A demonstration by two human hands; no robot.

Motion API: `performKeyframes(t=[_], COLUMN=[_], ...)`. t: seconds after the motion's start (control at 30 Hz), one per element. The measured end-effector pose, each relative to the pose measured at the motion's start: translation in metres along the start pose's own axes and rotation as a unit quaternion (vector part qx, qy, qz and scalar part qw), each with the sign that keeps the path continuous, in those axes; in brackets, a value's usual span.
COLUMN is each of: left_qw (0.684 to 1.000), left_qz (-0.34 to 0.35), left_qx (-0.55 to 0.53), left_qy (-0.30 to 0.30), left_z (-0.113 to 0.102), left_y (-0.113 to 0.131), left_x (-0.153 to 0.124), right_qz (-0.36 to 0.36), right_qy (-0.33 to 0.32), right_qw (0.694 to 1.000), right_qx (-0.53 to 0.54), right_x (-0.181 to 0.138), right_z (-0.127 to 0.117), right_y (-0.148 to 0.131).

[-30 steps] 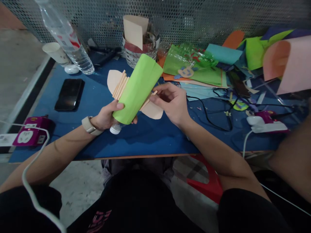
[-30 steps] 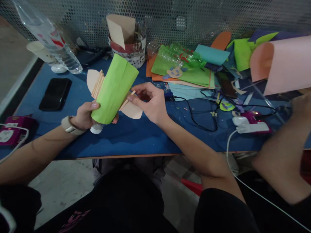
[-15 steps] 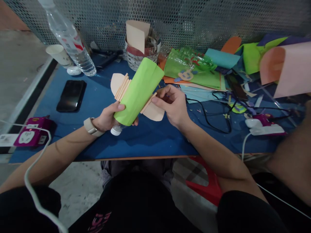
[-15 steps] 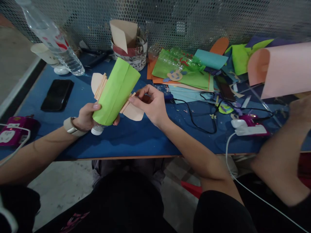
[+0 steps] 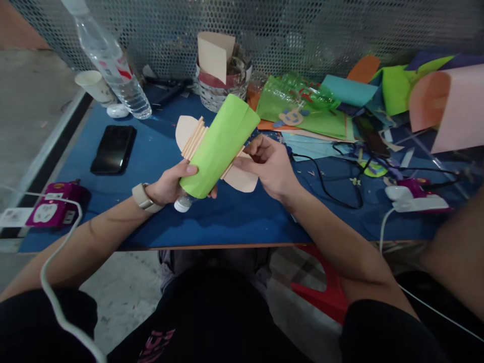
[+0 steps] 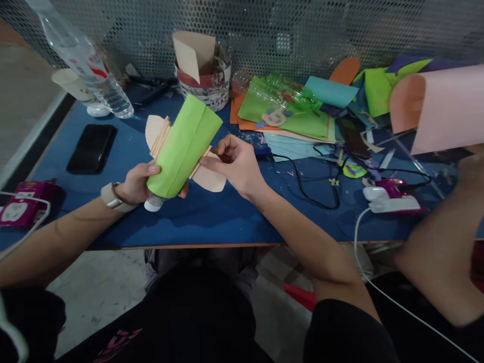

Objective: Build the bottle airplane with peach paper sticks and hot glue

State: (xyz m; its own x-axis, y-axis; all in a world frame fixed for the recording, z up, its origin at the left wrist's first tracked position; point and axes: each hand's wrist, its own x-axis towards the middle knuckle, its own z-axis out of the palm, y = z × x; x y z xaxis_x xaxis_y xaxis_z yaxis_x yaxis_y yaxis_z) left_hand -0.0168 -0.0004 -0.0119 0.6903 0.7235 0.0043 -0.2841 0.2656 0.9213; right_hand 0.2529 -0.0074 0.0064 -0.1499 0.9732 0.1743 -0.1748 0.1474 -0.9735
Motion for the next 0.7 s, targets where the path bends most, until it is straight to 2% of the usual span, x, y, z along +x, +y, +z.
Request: performKeyframes(t=[0.3,0.5,0.7], left_qw=[1.000,1.000,1.000], left_qz=[-0.009,-0.017,0.013], left_qx=[0.009,0.013,-0.001], left_qy=[0.003,-0.010,0.002], left_z=[-0.0040,0.0002,-0.0039], left_y=[-0.0004,0.0022,-0.0063], left_x=[-0.0012,0.0015,0.0027], right_qz=[0.039,0.033,0.039], right_qy=[-0.017,-0.008,0.005], right_qw=[0.999,0.999,0.999], right_qx=[-0.023,-0.019,-0.009], right_x=[-0.0022,-0.0034,-0.0023], right_z=[0.0003,0.0043,0.0038], right_y=[0.0003,-0.0017,0.0051])
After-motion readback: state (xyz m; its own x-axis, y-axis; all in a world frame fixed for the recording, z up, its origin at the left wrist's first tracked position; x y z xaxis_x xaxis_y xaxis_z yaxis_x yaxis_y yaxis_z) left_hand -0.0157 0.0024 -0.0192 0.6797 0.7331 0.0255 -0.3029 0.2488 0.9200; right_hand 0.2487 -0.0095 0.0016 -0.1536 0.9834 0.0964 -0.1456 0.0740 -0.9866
